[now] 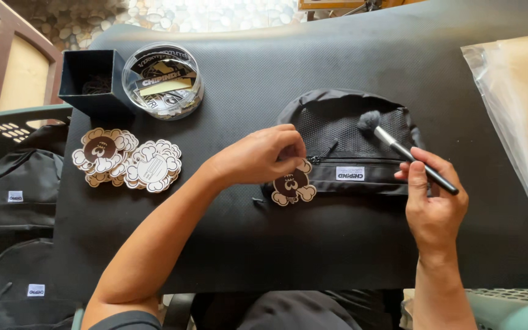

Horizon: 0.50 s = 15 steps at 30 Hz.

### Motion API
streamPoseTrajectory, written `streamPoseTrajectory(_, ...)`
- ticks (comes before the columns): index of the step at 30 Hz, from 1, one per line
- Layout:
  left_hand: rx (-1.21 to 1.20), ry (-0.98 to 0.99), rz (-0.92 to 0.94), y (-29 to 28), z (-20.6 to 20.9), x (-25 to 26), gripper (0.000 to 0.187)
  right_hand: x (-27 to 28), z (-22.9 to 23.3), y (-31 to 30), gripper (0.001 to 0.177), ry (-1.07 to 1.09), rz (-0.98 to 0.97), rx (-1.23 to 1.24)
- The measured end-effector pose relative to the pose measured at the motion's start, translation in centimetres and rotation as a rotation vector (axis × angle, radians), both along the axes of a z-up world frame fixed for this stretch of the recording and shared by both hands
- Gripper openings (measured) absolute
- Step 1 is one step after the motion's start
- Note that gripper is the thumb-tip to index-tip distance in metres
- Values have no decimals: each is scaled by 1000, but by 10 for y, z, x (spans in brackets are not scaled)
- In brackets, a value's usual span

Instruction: The person attaches a bear-shaped keychain to a black bag, then uses a brush to clean the bag's surface. They place the bag into a clear plastic bag, seal it, and place a sticker on the package.

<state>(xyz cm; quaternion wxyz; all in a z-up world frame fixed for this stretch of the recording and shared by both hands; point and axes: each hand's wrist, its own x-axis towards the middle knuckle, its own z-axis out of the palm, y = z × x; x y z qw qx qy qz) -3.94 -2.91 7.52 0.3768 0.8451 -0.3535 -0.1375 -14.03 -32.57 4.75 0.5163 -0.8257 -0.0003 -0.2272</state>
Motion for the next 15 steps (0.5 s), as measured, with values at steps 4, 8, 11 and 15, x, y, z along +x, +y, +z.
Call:
streamPoseTrajectory(4,-129,32,-85,3,16,5,4,-2,4,9,22,9,13,60)
streamPoseTrajectory(8,-276,81,19,1,2,22,2,12,12,33,29,-8,154,199)
streamPoseTrajectory(11,-107,-17,168,-5,-17,35,6,33,12,42,34,-15,274,186)
streamPoseTrajectory(15,11,-224,202,-11,-55,39,18,52,-10,19,22,-276,33,-334)
